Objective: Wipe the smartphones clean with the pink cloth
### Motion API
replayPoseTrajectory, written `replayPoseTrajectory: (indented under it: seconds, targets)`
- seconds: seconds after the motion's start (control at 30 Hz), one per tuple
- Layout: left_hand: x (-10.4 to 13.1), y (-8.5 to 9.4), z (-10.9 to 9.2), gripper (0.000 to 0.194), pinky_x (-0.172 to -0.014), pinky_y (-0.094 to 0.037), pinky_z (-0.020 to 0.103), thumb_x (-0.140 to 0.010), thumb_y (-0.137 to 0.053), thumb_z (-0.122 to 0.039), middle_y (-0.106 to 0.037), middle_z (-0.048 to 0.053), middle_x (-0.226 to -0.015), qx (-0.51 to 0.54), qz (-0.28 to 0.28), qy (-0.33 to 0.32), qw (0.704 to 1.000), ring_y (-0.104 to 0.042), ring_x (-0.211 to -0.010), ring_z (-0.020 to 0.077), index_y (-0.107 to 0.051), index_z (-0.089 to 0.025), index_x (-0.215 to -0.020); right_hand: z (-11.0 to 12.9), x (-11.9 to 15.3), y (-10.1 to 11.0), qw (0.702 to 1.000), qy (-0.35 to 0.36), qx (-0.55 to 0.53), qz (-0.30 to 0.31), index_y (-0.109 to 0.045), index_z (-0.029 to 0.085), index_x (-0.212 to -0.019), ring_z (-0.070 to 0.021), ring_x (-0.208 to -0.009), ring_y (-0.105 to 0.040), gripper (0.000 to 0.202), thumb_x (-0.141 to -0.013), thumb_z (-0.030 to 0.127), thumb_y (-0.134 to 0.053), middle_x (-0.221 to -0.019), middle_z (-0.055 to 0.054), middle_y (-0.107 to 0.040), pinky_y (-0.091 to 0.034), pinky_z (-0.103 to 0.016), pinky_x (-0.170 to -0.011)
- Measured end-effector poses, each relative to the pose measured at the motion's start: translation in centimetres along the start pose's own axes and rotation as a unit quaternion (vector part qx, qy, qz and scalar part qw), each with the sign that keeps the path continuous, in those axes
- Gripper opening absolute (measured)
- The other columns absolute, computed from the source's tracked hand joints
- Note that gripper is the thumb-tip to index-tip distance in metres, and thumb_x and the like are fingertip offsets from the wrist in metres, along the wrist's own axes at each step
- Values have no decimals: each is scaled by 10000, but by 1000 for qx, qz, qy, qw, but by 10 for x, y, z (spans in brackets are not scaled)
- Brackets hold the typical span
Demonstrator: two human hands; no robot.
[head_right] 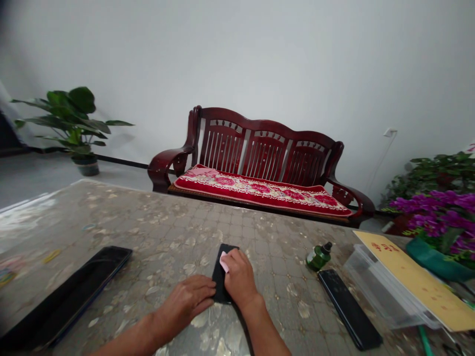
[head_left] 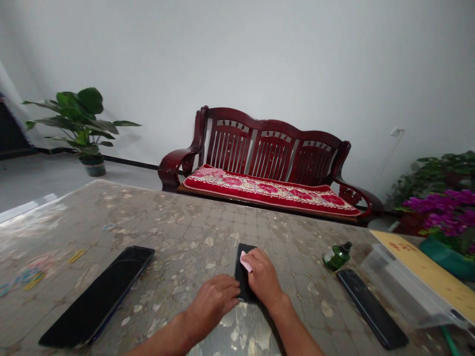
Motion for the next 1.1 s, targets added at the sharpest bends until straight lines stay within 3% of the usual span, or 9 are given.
replayPoseTrajectory:
  seconds: [0.1, 0.2, 0.33, 0.5, 0.6, 0.7, 0.77, 0.93, 1.1]
  targets:
    - [0, 0, 4, 187, -859, -572, 337, -963, -582, -281, -767, 62, -1004, 33, -14, 16, 999, -709, -933, 214, -750, -209, -1004, -8, 0, 2, 999, -27, 8, -29, -697, 209, -919, -192, -902, -535, 362, -796, -40, -466, -893, -52, -612, -414, -283, -816]
    - [-5, 3, 6, 191, -858, -549, 298, -940, -585, -273, -774, 42, -959, 94, -15, 70, 993, -709, -916, 197, -767, -215, -926, -5, 6, 3, 1000, 5, -21, -14, -692, 215, -887, -180, -864, -537, 306, -818, -9, -494, -863, -42, -602, -412, -273, -788]
    - [-18, 14, 7, 215, -793, -521, 245, -885, -575, -246, -774, 4, -852, 145, 32, 184, 972, -704, -810, 174, -771, -212, -802, 1, 15, 3, 997, 47, -55, 1, -686, 218, -877, -174, -816, -532, 233, -843, 45, -533, -824, -32, -593, -409, -271, -758]
    - [-37, 30, 16, 246, -831, -516, 280, -851, -552, -203, -775, 26, -942, 96, 81, 239, 963, -707, -891, 207, -781, -211, -941, -6, 14, 6, 998, 28, -39, -37, -677, 211, -857, -180, -804, -528, 251, -809, 18, -524, -802, -35, -582, -390, -277, -726]
    - [-56, 41, 27, 397, -986, -474, 344, -807, -502, -79, -743, 49, -1126, 11, 115, 168, 979, -660, -1082, 227, -742, -217, -1092, -7, 15, 7, 996, 74, -47, -10, -652, 209, -785, -169, -753, -519, 188, -822, 65, -537, -760, -24, -556, -360, -274, -674]
    - [-80, 48, 36, 683, -1110, -386, 404, -684, -575, 13, -563, 50, -1437, -31, 173, 90, 980, -491, -1336, 261, -621, -270, -1304, -5, 17, 8, 994, 97, -59, 0, -634, 207, -735, -159, -720, -515, 191, -861, 118, -521, -737, -21, -541, -342, -273, -647]
    - [-97, 47, 37, 820, -1126, -358, 483, -673, -608, 49, -407, 82, -1556, -88, 249, 15, 964, -372, -1421, 318, -516, -299, -1410, -4, 17, 8, 993, 97, -64, -3, -639, 205, -738, -159, -720, -523, 200, -873, 136, -509, -735, -24, -547, -342, -272, -644]
    - [-132, 32, 35, 808, -1038, -426, 558, -753, -627, 38, -278, 72, -1617, -158, 353, -64, 920, -329, -1435, 364, -481, -415, -1406, -7, 18, 6, 992, 106, -66, -25, -641, 206, -720, -166, -714, -533, 218, -858, 138, -487, -721, -30, -554, -371, -278, -664]
    - [-147, 21, 41, 798, -989, -457, 546, -662, -775, -61, -357, 82, -1570, -159, 401, -84, 898, -437, -1349, 390, -540, -424, -1333, -8, 19, 5, 990, 113, -80, -29, -654, 209, -747, -176, -751, -552, 173, -784, 118, -512, -754, -38, -577, -391, -280, -681]
Point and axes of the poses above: each hand's wrist, its own x-axis away from the middle knuckle, its own y-axis out of the back of the hand, z = x × y, the point moved 1 cm from there along -x, towards the middle knuckle
